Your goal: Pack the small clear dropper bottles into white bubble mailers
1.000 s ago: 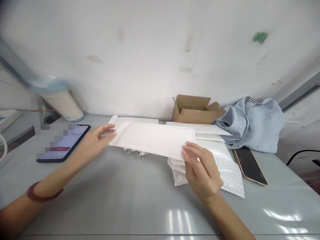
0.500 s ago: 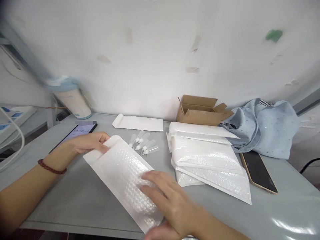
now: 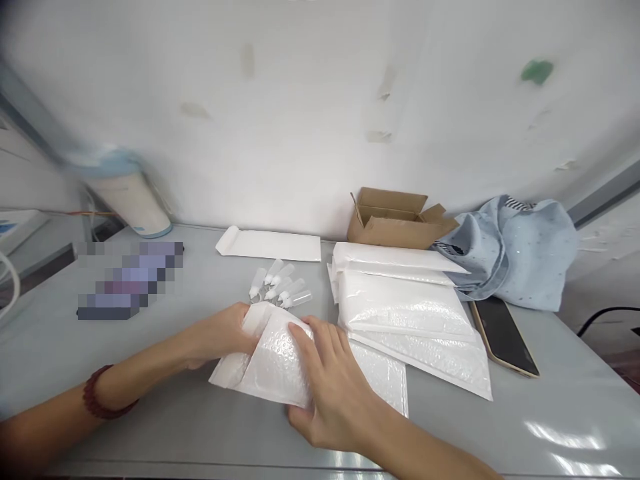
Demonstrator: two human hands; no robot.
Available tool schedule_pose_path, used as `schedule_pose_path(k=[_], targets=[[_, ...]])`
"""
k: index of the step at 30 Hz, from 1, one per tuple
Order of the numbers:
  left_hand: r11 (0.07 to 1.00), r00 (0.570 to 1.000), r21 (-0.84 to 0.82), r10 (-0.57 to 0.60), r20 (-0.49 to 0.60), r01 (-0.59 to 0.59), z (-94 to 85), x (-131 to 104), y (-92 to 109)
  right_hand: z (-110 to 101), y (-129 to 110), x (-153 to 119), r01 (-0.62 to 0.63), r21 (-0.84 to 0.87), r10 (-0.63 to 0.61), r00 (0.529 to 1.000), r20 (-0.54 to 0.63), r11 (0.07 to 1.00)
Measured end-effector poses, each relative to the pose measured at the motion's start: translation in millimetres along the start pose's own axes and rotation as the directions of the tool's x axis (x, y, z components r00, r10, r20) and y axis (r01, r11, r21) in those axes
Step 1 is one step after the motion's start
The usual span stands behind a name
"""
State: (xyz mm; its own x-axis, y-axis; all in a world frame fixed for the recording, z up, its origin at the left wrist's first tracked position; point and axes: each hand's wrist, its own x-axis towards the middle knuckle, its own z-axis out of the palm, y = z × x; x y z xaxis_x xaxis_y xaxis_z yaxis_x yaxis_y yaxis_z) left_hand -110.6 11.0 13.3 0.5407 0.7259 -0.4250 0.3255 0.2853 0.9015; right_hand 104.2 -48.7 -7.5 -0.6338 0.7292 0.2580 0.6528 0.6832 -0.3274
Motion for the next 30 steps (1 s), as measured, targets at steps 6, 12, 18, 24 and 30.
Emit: schedule_pose_path(k=[6,12,18,24,30], targets=[[0.991,0.996,0.118,-0.05,-0.073,0.058,1.6,4,-3,-1,5,-2,-0.045,0.025,0.045,0.999,-0.025,0.999],[0.945,0.984,0.323,0.011,-0.179,0.049,-10.1,5,-6,-5,11,1,-0.076,0.036,0.078,0.995,-0.068,0.996],[0.747,0.81,0.659,0.334,-0.482,0.084,-37.5,10,-10,-6,15,0,-0.077,0.065,0.083,0.991,-0.106,0.995],[0.689,0.817,0.686,0.244,-0.522,0.233,-43.0,19,-16,-4,14,-1,-0.074,0.065,0.08,0.991,-0.104,0.995],[0.801,0.865,0.59,0.223,-0.449,0.099,-57.5,-2,7,-3,14,1,-0.113,0.069,0.118,0.989,-0.086,0.991]])
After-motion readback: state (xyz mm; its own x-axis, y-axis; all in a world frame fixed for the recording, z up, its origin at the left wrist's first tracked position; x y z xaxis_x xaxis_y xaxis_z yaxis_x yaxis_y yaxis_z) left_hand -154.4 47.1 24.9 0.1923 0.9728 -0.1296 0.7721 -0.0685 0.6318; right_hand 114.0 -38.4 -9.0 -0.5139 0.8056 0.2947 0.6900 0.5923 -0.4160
